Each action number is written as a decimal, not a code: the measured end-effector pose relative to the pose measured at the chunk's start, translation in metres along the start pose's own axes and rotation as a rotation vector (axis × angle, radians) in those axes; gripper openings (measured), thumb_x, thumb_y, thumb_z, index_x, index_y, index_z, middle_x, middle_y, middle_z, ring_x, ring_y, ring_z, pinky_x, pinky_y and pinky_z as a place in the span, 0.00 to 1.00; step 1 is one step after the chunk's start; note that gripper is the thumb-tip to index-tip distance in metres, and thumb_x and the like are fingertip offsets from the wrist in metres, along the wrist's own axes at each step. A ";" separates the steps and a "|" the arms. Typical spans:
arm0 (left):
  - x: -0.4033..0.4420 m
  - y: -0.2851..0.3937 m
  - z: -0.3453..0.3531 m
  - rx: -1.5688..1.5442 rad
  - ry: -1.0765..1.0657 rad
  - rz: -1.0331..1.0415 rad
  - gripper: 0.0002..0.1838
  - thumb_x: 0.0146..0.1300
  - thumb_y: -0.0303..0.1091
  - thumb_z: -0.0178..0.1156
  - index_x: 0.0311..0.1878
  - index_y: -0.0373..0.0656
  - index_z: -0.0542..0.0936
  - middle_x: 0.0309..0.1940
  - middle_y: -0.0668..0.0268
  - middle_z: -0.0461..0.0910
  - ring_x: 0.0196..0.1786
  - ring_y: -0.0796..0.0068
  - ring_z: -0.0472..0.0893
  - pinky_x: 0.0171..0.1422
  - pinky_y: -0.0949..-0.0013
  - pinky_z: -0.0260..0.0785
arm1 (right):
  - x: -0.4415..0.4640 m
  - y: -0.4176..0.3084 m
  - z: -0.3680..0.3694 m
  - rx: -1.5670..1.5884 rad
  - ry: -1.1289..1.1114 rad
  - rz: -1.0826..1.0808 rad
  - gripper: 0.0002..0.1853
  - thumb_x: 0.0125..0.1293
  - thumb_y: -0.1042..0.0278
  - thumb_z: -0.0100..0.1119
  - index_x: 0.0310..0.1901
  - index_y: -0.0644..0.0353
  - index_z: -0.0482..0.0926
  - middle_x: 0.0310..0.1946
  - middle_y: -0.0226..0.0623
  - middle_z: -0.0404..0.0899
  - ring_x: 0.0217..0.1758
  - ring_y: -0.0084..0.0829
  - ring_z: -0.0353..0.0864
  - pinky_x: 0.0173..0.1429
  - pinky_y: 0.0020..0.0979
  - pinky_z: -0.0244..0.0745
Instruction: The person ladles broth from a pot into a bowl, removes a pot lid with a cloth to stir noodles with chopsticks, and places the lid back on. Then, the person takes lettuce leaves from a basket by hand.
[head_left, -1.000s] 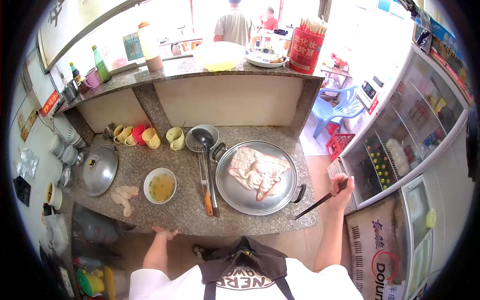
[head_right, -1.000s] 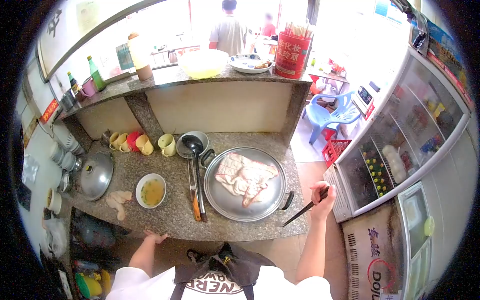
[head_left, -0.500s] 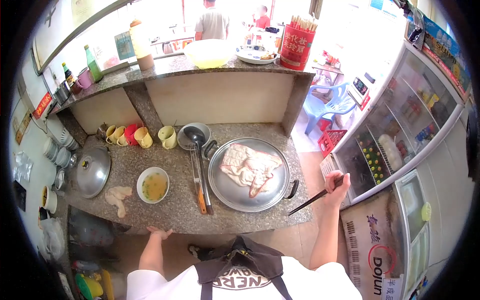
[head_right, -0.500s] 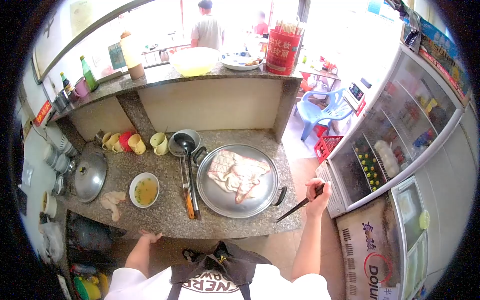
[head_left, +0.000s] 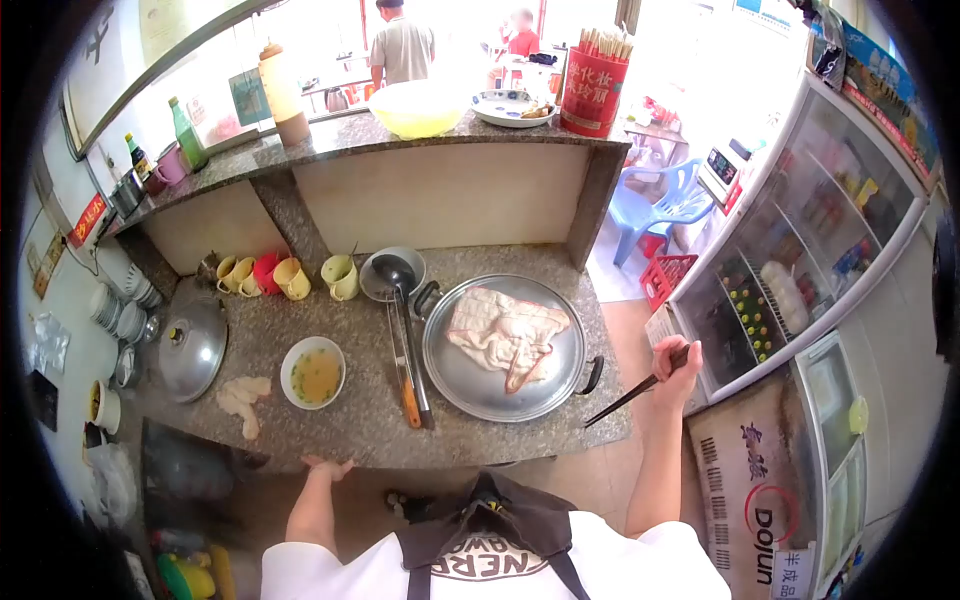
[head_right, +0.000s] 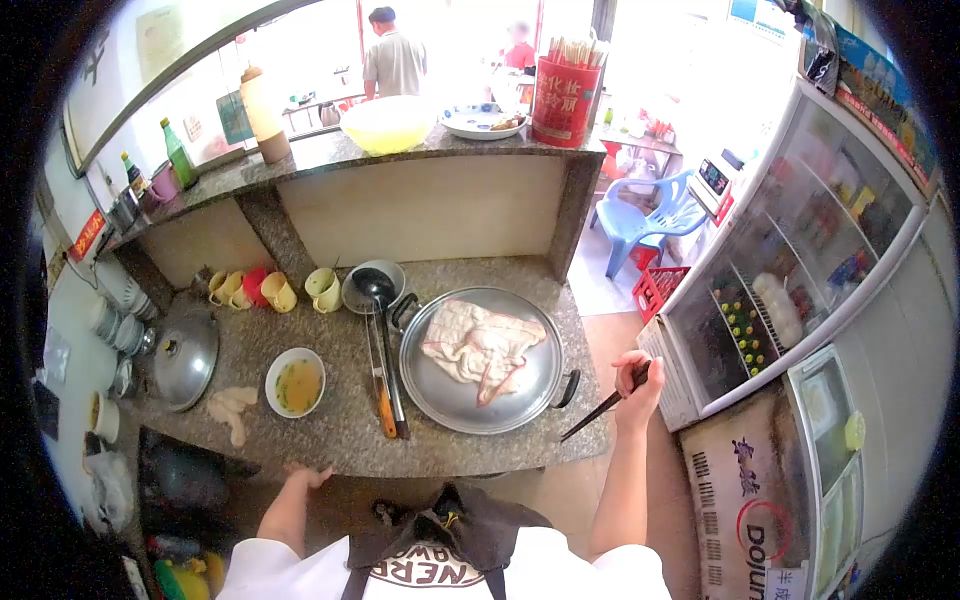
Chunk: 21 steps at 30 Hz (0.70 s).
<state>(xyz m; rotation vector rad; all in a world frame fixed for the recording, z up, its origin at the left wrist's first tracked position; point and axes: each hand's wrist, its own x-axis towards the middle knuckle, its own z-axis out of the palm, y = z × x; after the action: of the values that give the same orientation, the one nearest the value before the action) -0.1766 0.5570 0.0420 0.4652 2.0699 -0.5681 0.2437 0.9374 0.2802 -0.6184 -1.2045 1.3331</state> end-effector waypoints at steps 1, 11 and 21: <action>-0.002 0.001 -0.001 -0.007 -0.007 -0.013 0.52 0.49 0.75 0.32 0.64 0.36 0.52 0.65 0.41 0.30 0.67 0.41 0.26 0.68 0.48 0.22 | -0.001 0.000 0.001 -0.002 0.002 0.007 0.30 0.61 0.39 0.35 0.20 0.60 0.71 0.08 0.20 0.51 0.11 0.15 0.46 0.17 0.20 0.39; 0.024 -0.005 0.011 -0.014 0.018 -0.009 0.48 0.52 0.74 0.30 0.66 0.42 0.51 0.65 0.42 0.28 0.66 0.42 0.23 0.67 0.46 0.22 | 0.000 0.001 0.000 -0.043 0.009 -0.015 0.30 0.62 0.40 0.34 0.20 0.60 0.71 0.09 0.21 0.51 0.11 0.14 0.47 0.17 0.20 0.39; 0.058 -0.012 0.024 0.050 0.013 0.025 0.45 0.55 0.71 0.25 0.65 0.42 0.54 0.64 0.36 0.33 0.66 0.38 0.27 0.64 0.40 0.17 | 0.002 0.001 0.005 -0.006 -0.003 -0.009 0.30 0.62 0.40 0.34 0.21 0.61 0.72 0.08 0.21 0.51 0.10 0.15 0.46 0.16 0.20 0.39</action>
<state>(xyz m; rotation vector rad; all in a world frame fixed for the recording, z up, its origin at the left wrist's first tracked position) -0.1964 0.5401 -0.0168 0.5245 2.0630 -0.6042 0.2383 0.9380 0.2821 -0.6147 -1.2135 1.3236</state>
